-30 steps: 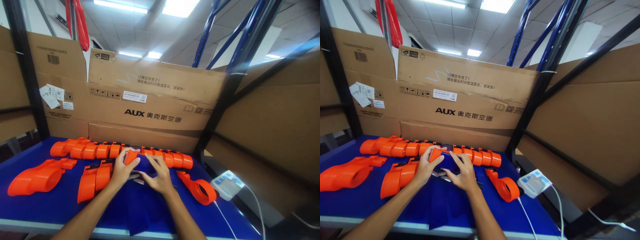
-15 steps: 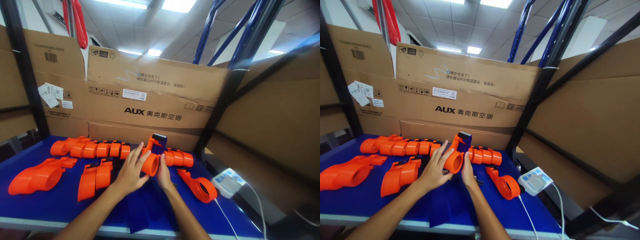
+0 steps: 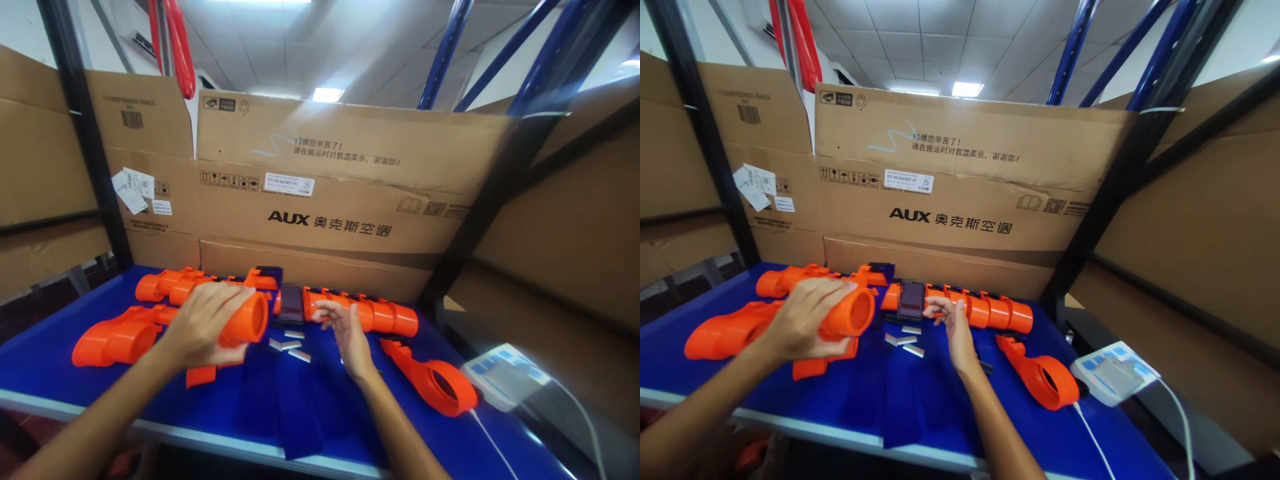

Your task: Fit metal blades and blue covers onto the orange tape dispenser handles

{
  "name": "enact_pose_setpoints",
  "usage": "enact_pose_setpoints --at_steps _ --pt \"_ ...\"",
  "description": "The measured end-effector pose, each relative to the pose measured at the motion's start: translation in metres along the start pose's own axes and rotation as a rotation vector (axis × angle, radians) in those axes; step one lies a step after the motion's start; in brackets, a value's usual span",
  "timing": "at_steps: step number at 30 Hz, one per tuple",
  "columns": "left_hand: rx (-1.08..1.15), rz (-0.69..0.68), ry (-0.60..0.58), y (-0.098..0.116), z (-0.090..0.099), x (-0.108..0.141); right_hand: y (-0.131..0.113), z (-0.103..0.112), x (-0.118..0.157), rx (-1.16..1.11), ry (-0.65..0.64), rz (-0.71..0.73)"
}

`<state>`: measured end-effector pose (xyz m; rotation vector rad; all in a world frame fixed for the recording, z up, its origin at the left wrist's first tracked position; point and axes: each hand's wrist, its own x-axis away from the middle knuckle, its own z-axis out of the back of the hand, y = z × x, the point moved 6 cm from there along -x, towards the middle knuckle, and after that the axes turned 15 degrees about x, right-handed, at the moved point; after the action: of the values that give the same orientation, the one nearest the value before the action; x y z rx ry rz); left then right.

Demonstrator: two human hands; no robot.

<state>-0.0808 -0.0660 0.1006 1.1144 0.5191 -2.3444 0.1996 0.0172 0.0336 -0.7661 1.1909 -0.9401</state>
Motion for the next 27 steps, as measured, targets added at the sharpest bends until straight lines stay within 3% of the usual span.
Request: enact_pose_setpoints --at_steps 4,8,12,17,21,27 --pt "-0.103 0.062 -0.134 -0.041 0.052 0.042 -0.005 0.0 0.0 -0.015 0.004 0.023" --pt "-0.086 0.157 -0.344 -0.069 0.072 0.08 -0.008 -0.002 0.001 -0.017 -0.005 0.041" --pt "-0.083 0.217 -0.403 -0.076 0.072 0.11 -0.012 -0.002 0.002 0.014 0.019 0.052" --pt "-0.031 0.289 -0.485 -0.073 0.05 0.138 -0.013 0.0 0.003 -0.015 0.032 0.054" --pt "0.014 0.3 -0.524 -0.068 0.039 0.143 -0.011 0.0 0.002 -0.046 0.026 0.036" --pt "-0.029 0.299 -0.538 -0.085 0.053 0.142 -0.013 -0.003 0.003 -0.051 -0.002 0.01"
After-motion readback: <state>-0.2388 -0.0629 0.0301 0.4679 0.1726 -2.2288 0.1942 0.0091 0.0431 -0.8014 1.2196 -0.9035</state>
